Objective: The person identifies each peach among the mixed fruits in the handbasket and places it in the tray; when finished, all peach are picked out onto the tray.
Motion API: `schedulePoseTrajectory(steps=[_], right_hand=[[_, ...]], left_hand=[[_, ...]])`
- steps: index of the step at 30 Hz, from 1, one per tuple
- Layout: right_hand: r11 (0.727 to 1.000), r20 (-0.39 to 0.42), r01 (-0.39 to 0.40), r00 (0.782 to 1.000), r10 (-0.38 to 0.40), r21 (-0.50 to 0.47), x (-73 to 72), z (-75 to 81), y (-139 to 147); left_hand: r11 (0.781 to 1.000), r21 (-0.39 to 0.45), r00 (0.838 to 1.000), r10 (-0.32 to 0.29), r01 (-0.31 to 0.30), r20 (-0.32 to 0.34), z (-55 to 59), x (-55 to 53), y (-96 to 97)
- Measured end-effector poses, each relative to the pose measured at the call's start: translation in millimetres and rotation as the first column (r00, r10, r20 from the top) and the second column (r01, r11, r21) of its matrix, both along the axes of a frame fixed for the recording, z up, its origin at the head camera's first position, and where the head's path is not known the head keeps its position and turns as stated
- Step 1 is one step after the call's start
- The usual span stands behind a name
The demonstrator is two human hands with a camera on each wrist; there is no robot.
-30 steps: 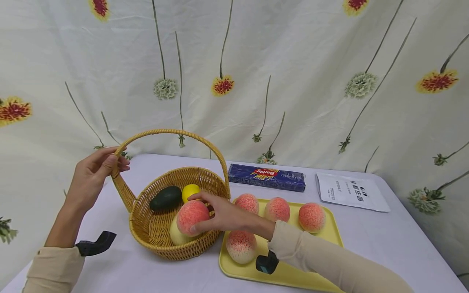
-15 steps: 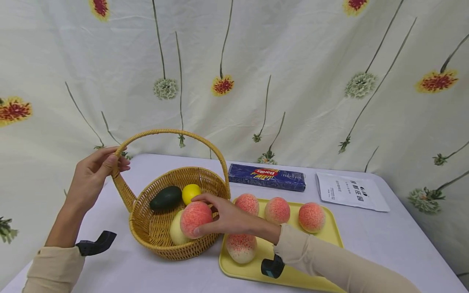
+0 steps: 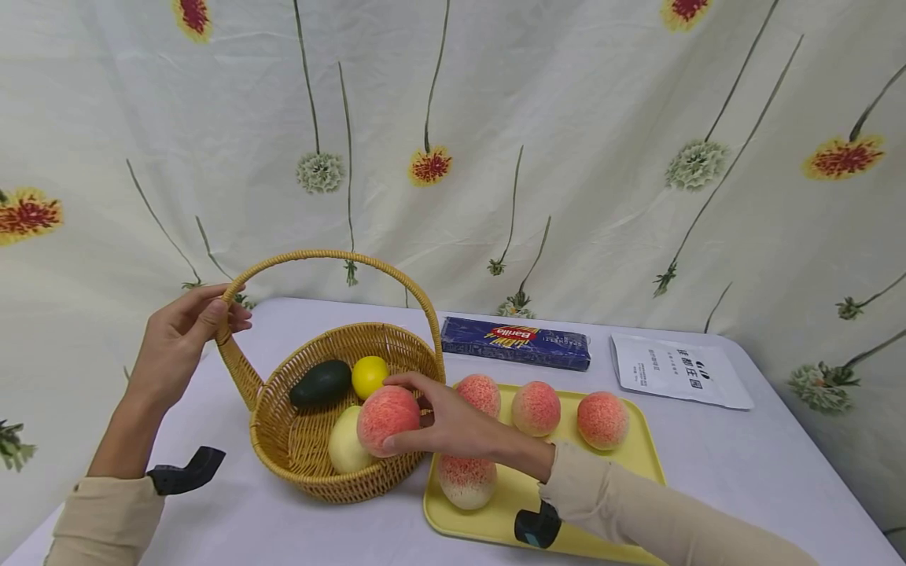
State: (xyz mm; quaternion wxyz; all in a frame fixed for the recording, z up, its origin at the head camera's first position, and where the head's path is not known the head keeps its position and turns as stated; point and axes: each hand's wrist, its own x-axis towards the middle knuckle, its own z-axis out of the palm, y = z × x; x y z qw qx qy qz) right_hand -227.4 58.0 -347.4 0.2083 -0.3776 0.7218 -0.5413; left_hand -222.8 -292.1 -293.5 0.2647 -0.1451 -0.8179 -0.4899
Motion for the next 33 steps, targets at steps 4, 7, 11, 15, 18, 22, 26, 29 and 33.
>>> schedulePoseTrajectory(steps=[4,7,11,15,18,22,26,29,33], right_hand=[[1.0,-0.01,0.009,1.0,-0.009,-0.014,1.4,0.3,3.2],[1.0,-0.017,0.006,1.0,-0.007,-0.014,2.6,0.6,5.6],[1.0,-0.027,0.0,1.0,0.0,-0.021,3.4,0.2,9.5],[1.0,-0.019,0.007,1.0,-0.007,-0.02,3.7,-0.4,12.7],[1.0,-0.013,0.014,1.0,-0.014,-0.02,3.9,-0.6,14.2],[0.999,-0.005,0.02,1.0,-0.02,-0.029,4.5,-1.0,16.7],[0.999,-0.003,0.019,1.0,-0.019,-0.05,5.0,-2.1,19.6],[0.998,-0.001,0.012,1.0,-0.012,-0.064,5.2,-2.8,22.2],[0.998,0.005,0.021,1.0,-0.021,-0.051,5.9,-3.3,26.5]], left_hand=[[1.0,-0.002,1.0,0.0,0.0,-0.002,-0.2,-0.8,0.4],[1.0,-0.007,1.0,0.005,-0.005,0.0,-0.3,-0.9,0.4],[1.0,-0.016,1.0,0.017,-0.017,0.005,-0.3,-0.1,0.4],[1.0,-0.016,1.0,0.019,-0.019,0.004,0.2,0.7,0.8],[1.0,-0.015,1.0,0.019,-0.019,0.004,0.5,1.2,1.0],[1.0,-0.016,1.0,0.021,-0.021,0.003,0.0,0.9,0.5],[1.0,-0.013,1.0,0.017,-0.017,0.002,-0.6,0.1,-0.2],[1.0,-0.014,1.0,0.018,-0.018,0.0,-1.1,-0.7,-0.4],[1.0,-0.017,1.0,0.02,-0.02,-0.003,-1.6,-1.4,-0.2]])
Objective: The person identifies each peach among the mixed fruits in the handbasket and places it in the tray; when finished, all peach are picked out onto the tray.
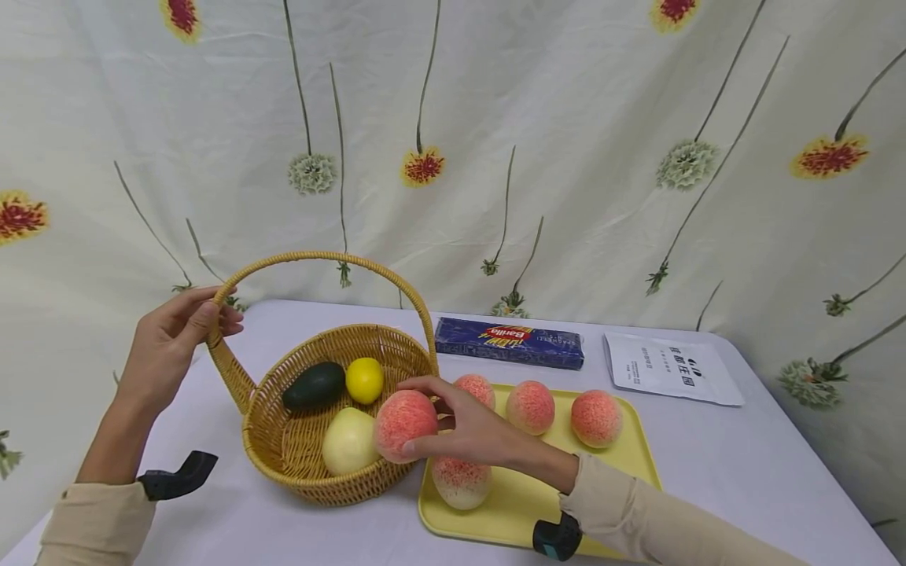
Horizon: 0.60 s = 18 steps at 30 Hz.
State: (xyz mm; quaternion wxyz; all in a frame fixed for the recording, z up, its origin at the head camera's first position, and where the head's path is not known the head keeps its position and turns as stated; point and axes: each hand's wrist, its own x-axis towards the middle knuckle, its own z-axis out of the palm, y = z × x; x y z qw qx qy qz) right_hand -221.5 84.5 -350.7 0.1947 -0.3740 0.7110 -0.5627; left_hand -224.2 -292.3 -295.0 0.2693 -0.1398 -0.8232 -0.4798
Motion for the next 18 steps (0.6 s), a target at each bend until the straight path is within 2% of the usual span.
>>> schedulePoseTrajectory(steps=[8,18], right_hand=[[0.999,0.006,0.047,0.999,-0.047,0.013,1.5,1.6,10.2],[0.998,-0.006,0.055,0.998,-0.055,-0.02,1.6,-4.3,25.4]], left_hand=[[1.0,0.0,1.0,-0.003,0.003,0.003,-0.2,0.1,-0.5],[1.0,-0.006,1.0,-0.023,0.023,0.005,0.9,0.2,-0.5]])
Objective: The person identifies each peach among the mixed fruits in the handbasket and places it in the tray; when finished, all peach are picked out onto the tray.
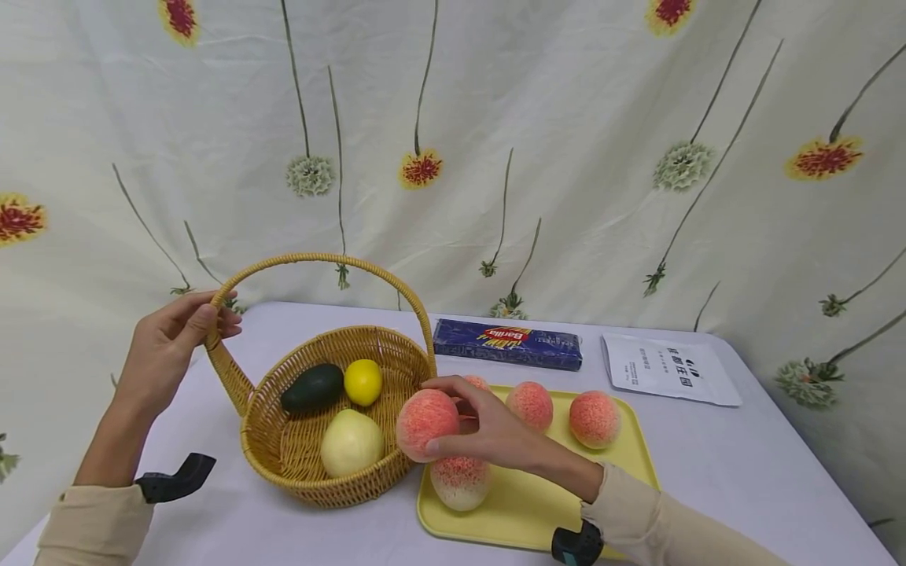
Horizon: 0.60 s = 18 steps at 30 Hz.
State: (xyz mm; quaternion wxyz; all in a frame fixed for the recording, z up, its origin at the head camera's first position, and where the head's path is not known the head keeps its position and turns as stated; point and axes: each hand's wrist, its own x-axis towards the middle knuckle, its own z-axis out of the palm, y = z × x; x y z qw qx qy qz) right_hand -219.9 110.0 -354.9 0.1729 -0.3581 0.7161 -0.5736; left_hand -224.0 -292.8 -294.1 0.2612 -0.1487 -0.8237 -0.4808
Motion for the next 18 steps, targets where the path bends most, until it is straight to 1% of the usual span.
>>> schedulePoseTrajectory(steps=[9,18], right_hand=[[0.999,0.016,0.022,1.0,-0.021,-0.035,3.4,-4.5,14.1],[0.996,0.047,-0.006,0.999,0.011,-0.089,5.9,-4.9,22.9]], left_hand=[[1.0,-0.004,1.0,0.002,-0.002,0.0,0.3,0.4,-0.4],[1.0,-0.002,1.0,0.003,-0.003,0.002,0.4,-0.3,-0.4]])
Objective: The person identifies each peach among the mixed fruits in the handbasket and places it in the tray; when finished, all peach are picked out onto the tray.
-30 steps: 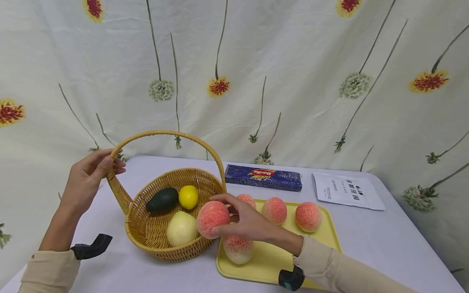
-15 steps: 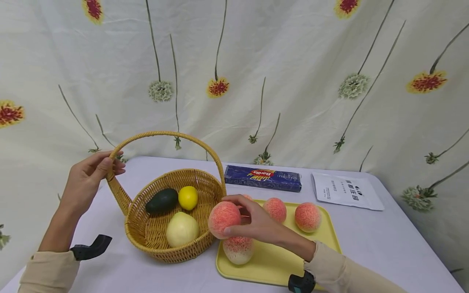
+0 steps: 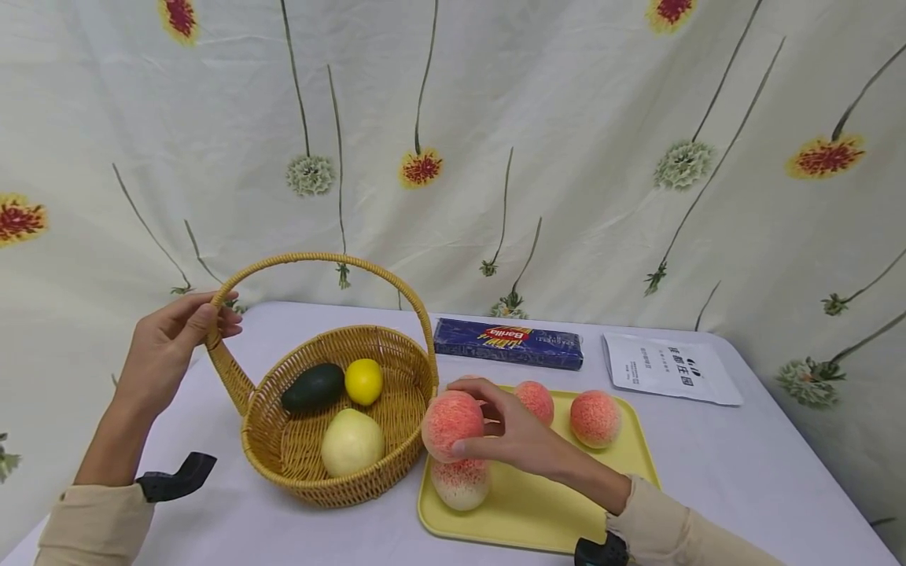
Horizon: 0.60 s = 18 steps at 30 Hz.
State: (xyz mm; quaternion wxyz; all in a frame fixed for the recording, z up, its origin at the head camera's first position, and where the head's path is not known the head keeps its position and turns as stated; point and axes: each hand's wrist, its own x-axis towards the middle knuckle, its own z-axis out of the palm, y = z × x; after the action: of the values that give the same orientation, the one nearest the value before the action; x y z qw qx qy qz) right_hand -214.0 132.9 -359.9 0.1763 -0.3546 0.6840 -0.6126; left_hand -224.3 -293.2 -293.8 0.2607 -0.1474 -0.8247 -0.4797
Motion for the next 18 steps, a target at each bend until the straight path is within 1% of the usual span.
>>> schedulePoseTrajectory(steps=[4,8,12,18], right_hand=[[1.0,0.017,0.012,1.0,-0.012,0.018,1.7,-0.3,5.5],[0.996,0.005,0.055,0.998,-0.055,0.065,3.3,-3.1,11.2],[0.995,-0.016,0.076,0.997,-0.075,0.069,4.3,-6.4,14.2],[0.993,0.001,0.098,0.995,-0.098,0.068,5.9,-8.1,17.6]], left_hand=[[1.0,0.002,1.0,-0.001,0.001,0.004,0.0,-0.3,-0.4],[1.0,0.009,1.0,-0.003,0.003,0.008,0.4,-1.0,0.0],[1.0,0.006,1.0,0.001,-0.001,0.008,0.6,-0.7,0.5],[1.0,0.003,1.0,-0.001,0.001,0.004,0.6,0.4,0.0]])
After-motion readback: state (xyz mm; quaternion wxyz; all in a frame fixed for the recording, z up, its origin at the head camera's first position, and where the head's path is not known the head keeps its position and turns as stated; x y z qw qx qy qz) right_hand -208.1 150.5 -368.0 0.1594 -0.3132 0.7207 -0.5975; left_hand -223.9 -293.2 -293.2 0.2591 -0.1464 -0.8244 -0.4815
